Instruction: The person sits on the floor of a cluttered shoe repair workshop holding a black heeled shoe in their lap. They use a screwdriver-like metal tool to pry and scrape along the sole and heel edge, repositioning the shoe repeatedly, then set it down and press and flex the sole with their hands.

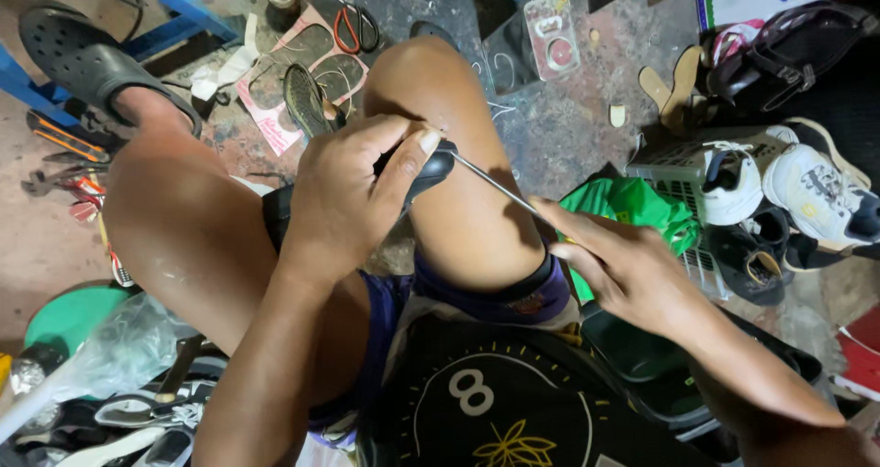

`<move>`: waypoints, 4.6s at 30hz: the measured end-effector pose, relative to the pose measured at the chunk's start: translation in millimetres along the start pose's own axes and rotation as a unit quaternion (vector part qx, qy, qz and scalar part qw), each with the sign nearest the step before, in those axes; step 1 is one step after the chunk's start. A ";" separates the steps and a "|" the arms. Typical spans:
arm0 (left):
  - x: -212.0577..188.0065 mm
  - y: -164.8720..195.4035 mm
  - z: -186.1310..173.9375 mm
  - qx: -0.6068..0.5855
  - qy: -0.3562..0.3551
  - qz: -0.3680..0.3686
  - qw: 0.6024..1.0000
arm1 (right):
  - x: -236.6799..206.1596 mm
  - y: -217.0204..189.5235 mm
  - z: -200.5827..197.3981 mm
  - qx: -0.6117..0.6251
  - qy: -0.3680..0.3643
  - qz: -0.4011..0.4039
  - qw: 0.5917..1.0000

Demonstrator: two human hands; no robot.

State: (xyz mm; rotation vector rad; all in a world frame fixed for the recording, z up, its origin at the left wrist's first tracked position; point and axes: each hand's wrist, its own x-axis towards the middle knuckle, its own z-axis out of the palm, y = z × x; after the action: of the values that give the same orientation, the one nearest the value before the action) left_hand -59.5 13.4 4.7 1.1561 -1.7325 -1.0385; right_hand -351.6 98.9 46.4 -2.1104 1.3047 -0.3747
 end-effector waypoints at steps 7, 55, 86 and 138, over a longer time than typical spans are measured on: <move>-5.9 -4.3 -0.3 0.019 0.008 0.008 1.000 | -3.0 -26.9 -26.2 -0.116 0.002 0.121 0.986; -12.9 0.6 11.3 0.045 0.030 0.011 0.998 | -10.2 -11.1 5.4 -0.161 -0.006 0.024 0.987; -19.5 -0.7 3.5 0.023 0.009 0.018 1.000 | -4.7 -7.9 -12.4 -0.146 -0.057 0.042 0.987; -24.7 24.1 19.9 0.031 0.015 -0.003 0.999 | 70.1 30.7 54.8 0.354 0.066 -0.007 0.933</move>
State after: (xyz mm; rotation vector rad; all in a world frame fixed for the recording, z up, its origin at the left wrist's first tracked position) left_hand -78.2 46.8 15.9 1.2113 -1.7493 -0.9723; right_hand -310.8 47.1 -20.9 -1.4975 1.0122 -0.8612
